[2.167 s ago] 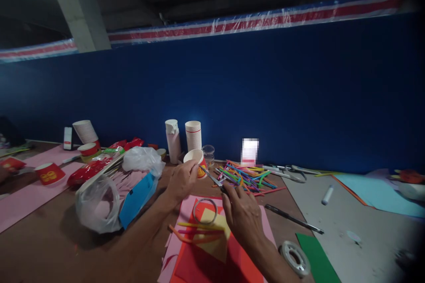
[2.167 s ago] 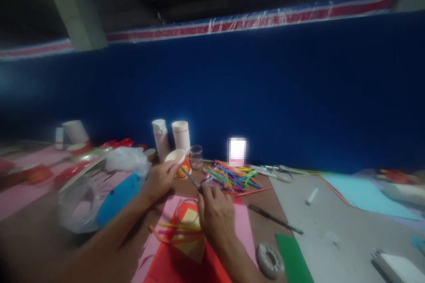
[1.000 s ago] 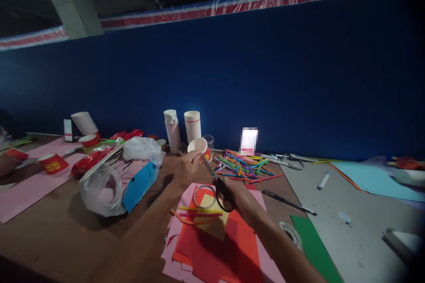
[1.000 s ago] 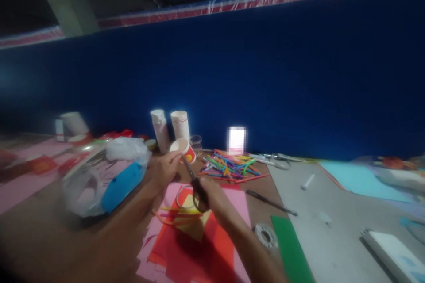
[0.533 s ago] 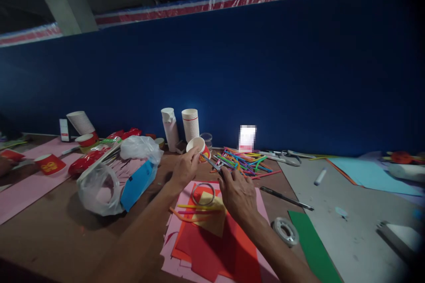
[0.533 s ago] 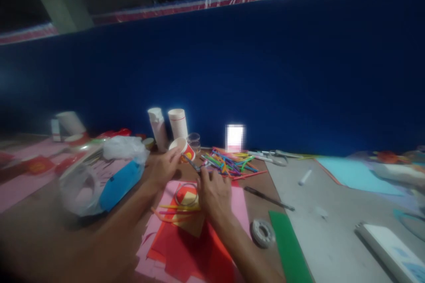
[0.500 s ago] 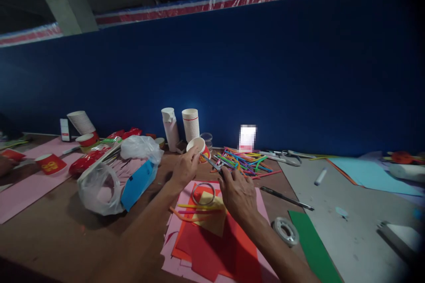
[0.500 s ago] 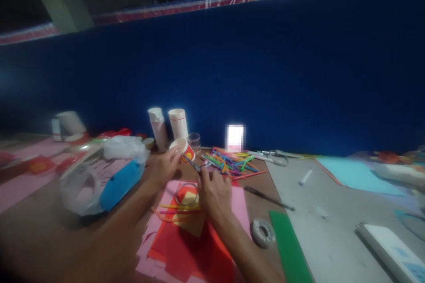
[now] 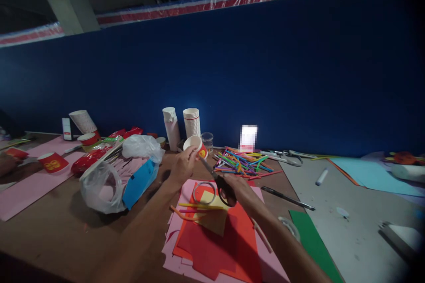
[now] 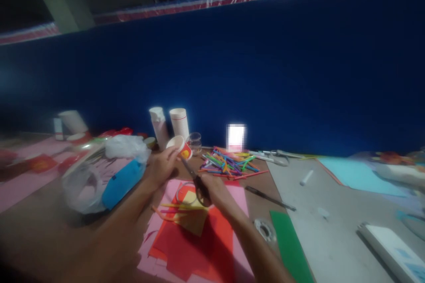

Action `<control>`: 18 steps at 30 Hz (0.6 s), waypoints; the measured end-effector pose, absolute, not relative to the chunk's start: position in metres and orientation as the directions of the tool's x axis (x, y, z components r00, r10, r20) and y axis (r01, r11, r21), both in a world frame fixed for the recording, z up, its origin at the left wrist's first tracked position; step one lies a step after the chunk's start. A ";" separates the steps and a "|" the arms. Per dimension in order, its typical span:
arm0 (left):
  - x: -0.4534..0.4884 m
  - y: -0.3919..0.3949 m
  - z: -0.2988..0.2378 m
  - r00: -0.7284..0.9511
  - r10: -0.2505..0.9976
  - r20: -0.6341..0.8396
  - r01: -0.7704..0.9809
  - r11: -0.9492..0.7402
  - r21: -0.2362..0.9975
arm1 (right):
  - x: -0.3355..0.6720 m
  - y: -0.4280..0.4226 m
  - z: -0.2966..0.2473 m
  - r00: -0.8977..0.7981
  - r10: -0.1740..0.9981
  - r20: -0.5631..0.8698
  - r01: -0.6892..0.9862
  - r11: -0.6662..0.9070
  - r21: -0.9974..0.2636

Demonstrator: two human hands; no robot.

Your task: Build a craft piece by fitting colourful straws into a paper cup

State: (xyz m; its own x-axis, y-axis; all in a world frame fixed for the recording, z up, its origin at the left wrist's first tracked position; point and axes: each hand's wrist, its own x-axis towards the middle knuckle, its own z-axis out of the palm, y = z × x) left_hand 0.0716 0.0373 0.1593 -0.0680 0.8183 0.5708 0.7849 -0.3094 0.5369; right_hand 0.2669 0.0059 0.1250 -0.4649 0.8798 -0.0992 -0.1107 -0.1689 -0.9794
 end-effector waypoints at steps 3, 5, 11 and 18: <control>0.057 0.049 0.155 -0.148 0.847 0.511 0.686 -0.284 0.670 | 0.282 0.002 0.135 -0.536 0.844 -0.030 0.059 0.002 -0.998; 0.051 0.053 0.154 -0.131 0.898 0.421 0.557 -0.285 0.781 | 0.291 0.003 0.143 -0.560 0.828 0.028 0.096 0.098 -0.991; 0.061 0.037 0.158 0.037 0.970 0.241 0.287 -0.242 0.927 | 0.302 0.022 0.142 -0.249 0.931 0.268 -0.126 0.243 -0.962; 0.079 0.013 0.171 0.182 0.938 0.293 0.375 -0.342 0.862 | 0.300 0.045 0.114 -0.064 0.991 0.119 -0.222 0.102 -0.970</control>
